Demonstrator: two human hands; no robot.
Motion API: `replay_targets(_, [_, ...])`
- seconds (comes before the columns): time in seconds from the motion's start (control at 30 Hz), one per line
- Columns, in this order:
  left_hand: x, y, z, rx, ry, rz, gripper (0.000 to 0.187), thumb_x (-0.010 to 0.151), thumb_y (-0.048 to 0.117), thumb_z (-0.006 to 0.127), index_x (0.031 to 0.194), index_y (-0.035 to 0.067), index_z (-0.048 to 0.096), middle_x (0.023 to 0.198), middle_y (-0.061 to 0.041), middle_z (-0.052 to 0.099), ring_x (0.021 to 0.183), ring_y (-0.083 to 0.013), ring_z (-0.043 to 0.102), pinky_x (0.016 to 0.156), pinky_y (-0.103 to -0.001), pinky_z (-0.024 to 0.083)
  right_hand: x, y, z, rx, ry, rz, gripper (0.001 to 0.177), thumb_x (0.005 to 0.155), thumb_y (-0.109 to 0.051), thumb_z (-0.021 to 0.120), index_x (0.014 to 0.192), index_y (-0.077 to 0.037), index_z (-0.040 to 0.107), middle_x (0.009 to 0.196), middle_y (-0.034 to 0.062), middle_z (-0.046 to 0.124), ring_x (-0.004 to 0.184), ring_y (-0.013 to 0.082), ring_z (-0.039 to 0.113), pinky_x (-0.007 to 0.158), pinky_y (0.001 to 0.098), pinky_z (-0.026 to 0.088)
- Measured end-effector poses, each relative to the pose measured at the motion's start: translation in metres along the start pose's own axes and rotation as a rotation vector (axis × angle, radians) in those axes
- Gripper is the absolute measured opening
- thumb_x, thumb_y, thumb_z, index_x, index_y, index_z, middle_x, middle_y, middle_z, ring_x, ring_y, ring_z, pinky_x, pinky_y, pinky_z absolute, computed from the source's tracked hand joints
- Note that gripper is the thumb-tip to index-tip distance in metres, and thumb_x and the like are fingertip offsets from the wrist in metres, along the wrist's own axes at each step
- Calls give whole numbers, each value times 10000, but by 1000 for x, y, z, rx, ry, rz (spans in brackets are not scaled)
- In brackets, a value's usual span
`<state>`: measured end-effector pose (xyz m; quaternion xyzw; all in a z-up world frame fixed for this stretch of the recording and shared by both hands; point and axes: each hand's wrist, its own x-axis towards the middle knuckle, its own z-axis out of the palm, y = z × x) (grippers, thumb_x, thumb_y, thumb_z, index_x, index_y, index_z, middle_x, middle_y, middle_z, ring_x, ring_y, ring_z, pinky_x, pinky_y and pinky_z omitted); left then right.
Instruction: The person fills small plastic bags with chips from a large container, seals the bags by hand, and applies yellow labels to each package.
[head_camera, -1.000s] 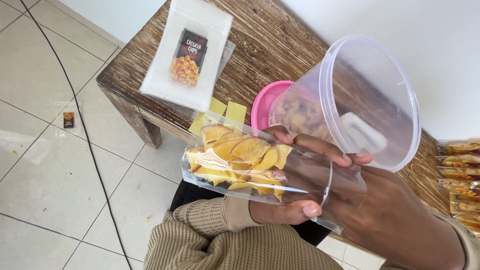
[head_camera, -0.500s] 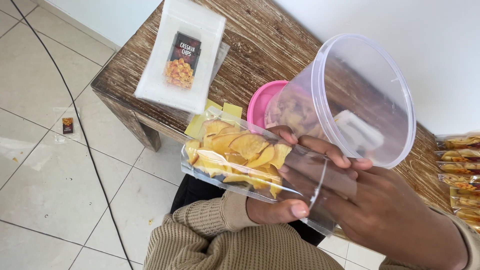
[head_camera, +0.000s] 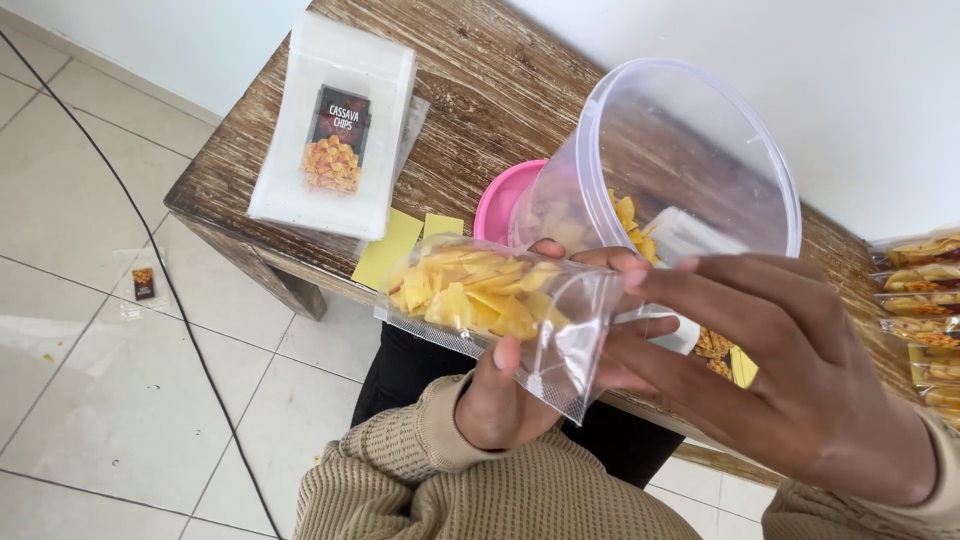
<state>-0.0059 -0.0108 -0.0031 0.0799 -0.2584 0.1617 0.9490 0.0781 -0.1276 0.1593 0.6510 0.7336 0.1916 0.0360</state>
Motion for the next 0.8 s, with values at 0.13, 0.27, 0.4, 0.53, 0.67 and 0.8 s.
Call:
replay_targets(0.13, [-6,-2,22,-20,-58,-91,571,1066,525,680,1517,267,442,1523,-196,510,1552,-457,426,1368,-640,327,5,3,-3,127,95,86,406,987,-329,820,1229,-81,610,1414,189,535,1308,386,461,1103,481,473])
replay_targets(0.27, [-16,-19,24,-74,-131,-370,1165,873,603,780,1676,107,97,1590,-109,348,1497,-243,403,1309,-576,369,-10,5,-16,461,235,61,239,889,-208,703,1018,-7,689,1091,149,771,1057,342,781,921,403,648])
replay_targets(0.4, [7,13,51,418,-653,-598,865,1069,443,607,1666,101,82,1721,-112,221,1655,-403,387,1442,-517,391,-55,17,-50,529,138,241,216,919,5,628,1126,-51,650,1164,190,740,1106,267,786,894,287,687])
replay_targets(0.53, [14,7,87,974,-869,-393,369,1110,279,503,1323,-21,541,1282,-173,683,1114,-356,770,960,-416,613,-76,13,-80,492,169,505,154,907,-69,632,1039,-79,710,1083,80,784,992,172,808,803,230,629])
replay_targets(0.67, [15,-14,97,1427,-297,185,284,945,226,709,1071,-5,603,909,-121,695,782,-256,677,709,-360,573,-110,3,-81,466,176,631,90,894,-116,689,964,-109,745,1052,38,790,987,160,789,880,253,593])
replay_targets(0.8, [40,-58,96,1628,-352,-11,648,932,275,777,1404,-11,438,1402,-174,583,1350,-347,613,1209,-467,512,-142,-13,-64,548,260,709,127,885,-101,706,1002,-69,744,1078,80,787,1006,186,793,915,288,605])
